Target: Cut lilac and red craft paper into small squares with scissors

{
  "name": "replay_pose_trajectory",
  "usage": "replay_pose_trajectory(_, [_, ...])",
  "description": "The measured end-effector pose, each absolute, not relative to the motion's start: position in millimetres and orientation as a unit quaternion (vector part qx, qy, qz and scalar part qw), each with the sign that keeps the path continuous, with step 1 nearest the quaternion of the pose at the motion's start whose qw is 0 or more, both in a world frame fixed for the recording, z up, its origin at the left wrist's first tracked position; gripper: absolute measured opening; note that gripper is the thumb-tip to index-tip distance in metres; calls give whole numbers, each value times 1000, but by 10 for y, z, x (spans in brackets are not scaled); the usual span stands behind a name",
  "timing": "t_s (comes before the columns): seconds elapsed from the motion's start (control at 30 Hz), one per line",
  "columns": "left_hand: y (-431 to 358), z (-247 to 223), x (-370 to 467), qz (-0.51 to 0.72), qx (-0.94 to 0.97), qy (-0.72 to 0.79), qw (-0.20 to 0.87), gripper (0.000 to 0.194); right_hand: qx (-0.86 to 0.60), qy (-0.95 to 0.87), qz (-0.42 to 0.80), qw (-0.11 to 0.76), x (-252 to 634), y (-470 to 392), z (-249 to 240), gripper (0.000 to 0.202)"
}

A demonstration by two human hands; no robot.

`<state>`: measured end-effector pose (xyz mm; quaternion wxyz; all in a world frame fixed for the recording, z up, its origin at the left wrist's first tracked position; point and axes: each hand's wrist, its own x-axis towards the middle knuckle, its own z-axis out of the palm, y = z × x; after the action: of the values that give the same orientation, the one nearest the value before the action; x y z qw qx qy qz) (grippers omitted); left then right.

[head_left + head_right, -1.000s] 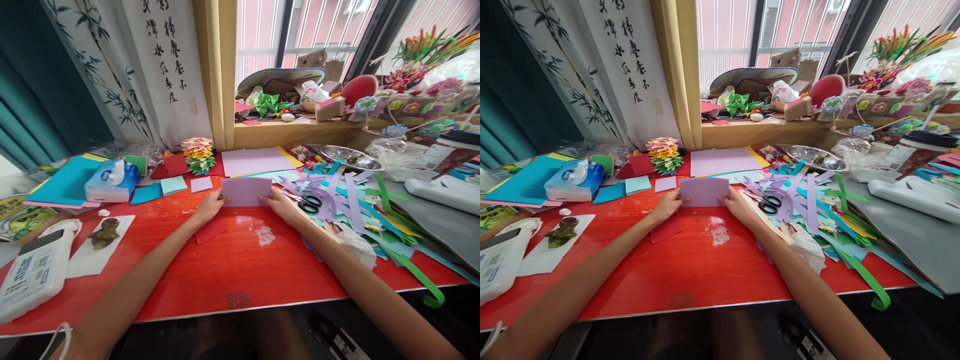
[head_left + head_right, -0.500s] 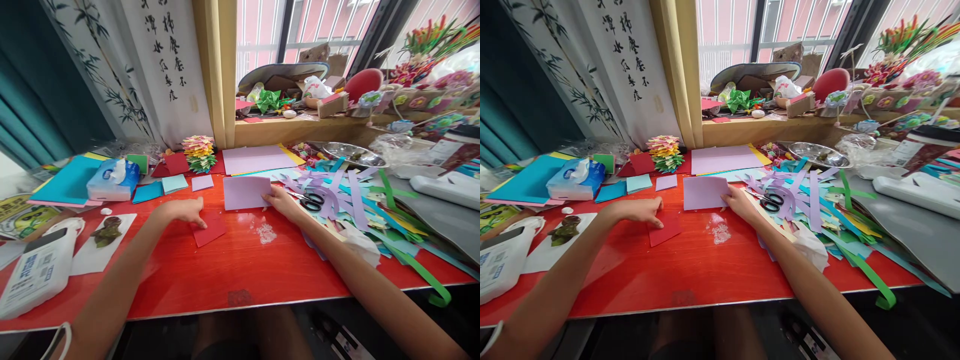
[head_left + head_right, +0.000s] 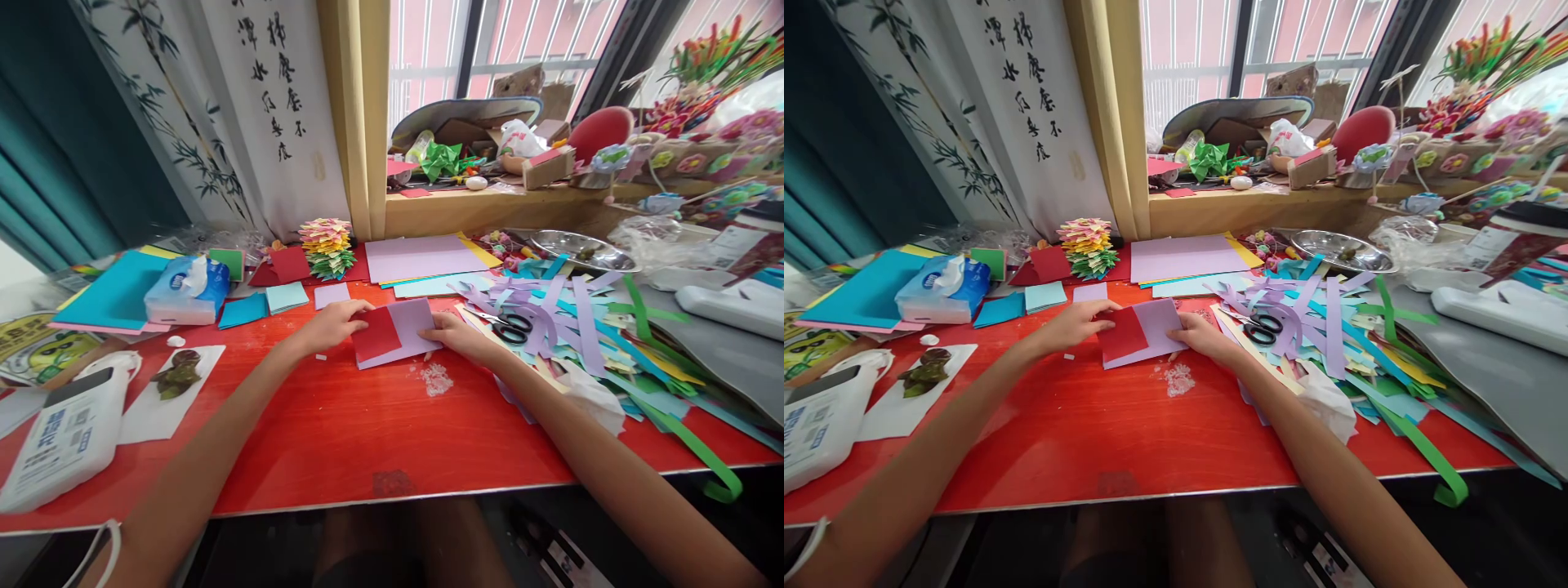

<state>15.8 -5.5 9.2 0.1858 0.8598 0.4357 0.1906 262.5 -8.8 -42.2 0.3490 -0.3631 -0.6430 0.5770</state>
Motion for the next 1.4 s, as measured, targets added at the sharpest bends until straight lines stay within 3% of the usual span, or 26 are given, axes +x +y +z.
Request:
replay_pose_trajectory(0.13, [-54,-63,248,214,874,413,141,27,-339,-611,630,339,2649,-75,-444,24])
replay_pose_trajectory(0.27, [-18,-74,259,316,804,489,122,38,-351,-563,666,342,2675,-71,-388,25])
replay_pose_trajectory(0.37, [-6,-37,254,369,680,560,296,52,-357,-543,668,362,2680,-79,-345,26])
replay_pose_trajectory(0.47, [-38,-39,289,368,583,525,499,55,-350,-539,659,391,2688,-75,-339,30])
replay_pose_trajectory(0.57, [-75,-100,362,397,557,463,564,47,-348,-550,644,401,2705,-60,-353,37])
replay_pose_trajectory(0.9, [-40,-227,406,461,609,403,504,33,-330,-597,595,424,2770,19,-436,32])
replay_pose_trajectory(1.4, [47,-418,362,464,613,389,508,50,-342,-622,557,431,2742,42,-537,34])
